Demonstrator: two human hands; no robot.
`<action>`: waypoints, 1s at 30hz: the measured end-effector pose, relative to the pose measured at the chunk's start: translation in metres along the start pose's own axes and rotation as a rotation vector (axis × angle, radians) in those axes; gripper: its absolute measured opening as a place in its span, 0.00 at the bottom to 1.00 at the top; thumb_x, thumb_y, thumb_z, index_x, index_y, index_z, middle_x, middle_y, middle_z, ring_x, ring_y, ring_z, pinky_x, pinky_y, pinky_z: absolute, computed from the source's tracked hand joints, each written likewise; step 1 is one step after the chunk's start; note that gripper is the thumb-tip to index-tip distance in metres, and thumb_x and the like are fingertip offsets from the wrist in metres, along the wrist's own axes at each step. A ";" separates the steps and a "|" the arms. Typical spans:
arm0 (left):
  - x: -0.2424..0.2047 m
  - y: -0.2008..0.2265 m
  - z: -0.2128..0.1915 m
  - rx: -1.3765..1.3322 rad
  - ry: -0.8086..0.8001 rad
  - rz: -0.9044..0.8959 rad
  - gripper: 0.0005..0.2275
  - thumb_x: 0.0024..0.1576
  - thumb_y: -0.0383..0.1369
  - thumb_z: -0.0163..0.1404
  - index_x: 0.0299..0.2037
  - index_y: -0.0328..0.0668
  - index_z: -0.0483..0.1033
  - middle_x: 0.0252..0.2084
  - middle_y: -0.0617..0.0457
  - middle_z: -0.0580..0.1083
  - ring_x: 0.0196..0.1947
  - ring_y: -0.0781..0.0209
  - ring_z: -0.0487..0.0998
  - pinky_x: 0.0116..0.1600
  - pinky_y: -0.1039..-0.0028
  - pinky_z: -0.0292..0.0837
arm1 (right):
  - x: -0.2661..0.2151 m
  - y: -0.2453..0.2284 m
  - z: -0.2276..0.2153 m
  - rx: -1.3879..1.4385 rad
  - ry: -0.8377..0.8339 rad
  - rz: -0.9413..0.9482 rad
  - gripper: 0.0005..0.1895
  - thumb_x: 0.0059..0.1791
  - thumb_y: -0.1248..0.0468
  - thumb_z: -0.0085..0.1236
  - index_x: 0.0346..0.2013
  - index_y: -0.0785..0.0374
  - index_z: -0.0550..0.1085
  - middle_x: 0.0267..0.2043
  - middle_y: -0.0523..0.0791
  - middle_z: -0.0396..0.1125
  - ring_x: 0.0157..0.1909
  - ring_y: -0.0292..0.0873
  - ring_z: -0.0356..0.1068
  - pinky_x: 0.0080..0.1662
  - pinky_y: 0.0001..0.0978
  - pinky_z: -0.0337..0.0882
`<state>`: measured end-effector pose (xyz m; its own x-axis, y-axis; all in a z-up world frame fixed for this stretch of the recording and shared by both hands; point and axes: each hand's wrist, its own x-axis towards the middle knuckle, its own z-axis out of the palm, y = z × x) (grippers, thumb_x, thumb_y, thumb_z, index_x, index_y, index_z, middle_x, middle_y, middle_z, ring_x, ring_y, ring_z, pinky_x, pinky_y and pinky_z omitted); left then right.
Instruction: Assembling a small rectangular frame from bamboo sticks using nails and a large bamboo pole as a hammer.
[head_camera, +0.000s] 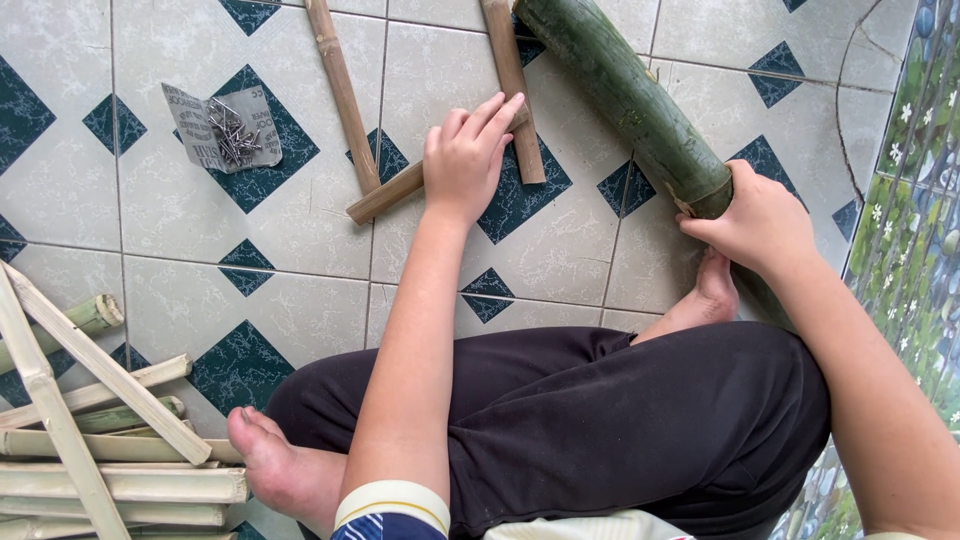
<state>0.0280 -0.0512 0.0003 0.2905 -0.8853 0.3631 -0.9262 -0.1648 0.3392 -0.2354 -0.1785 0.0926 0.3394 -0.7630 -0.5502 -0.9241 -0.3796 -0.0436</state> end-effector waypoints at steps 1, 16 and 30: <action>0.000 -0.002 -0.001 0.001 -0.001 0.003 0.16 0.54 0.32 0.50 0.53 0.58 0.65 0.50 0.65 0.69 0.35 0.64 0.65 0.33 0.73 0.63 | 0.000 0.000 0.000 0.003 0.001 0.001 0.31 0.35 0.49 0.56 0.45 0.63 0.63 0.34 0.54 0.66 0.39 0.55 0.65 0.32 0.47 0.64; -0.017 0.010 -0.006 0.064 -0.001 0.323 0.17 0.52 0.20 0.43 0.50 0.49 0.70 0.54 0.63 0.67 0.47 0.65 0.67 0.47 0.72 0.57 | 0.001 0.011 0.001 -0.030 -0.008 -0.017 0.28 0.35 0.48 0.56 0.38 0.64 0.61 0.30 0.50 0.65 0.33 0.52 0.64 0.27 0.44 0.62; -0.012 0.029 -0.006 -0.261 0.081 -0.135 0.01 0.51 0.36 0.52 0.29 0.62 0.75 0.39 0.70 0.74 0.46 0.62 0.71 0.58 0.58 0.42 | -0.001 0.026 0.008 -0.084 0.103 -0.104 0.35 0.34 0.48 0.57 0.49 0.64 0.64 0.28 0.49 0.66 0.34 0.51 0.66 0.29 0.43 0.65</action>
<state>-0.0008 -0.0427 0.0114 0.4343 -0.8239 0.3641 -0.7880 -0.1516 0.5967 -0.2608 -0.1831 0.0852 0.4525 -0.7654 -0.4577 -0.8667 -0.4983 -0.0235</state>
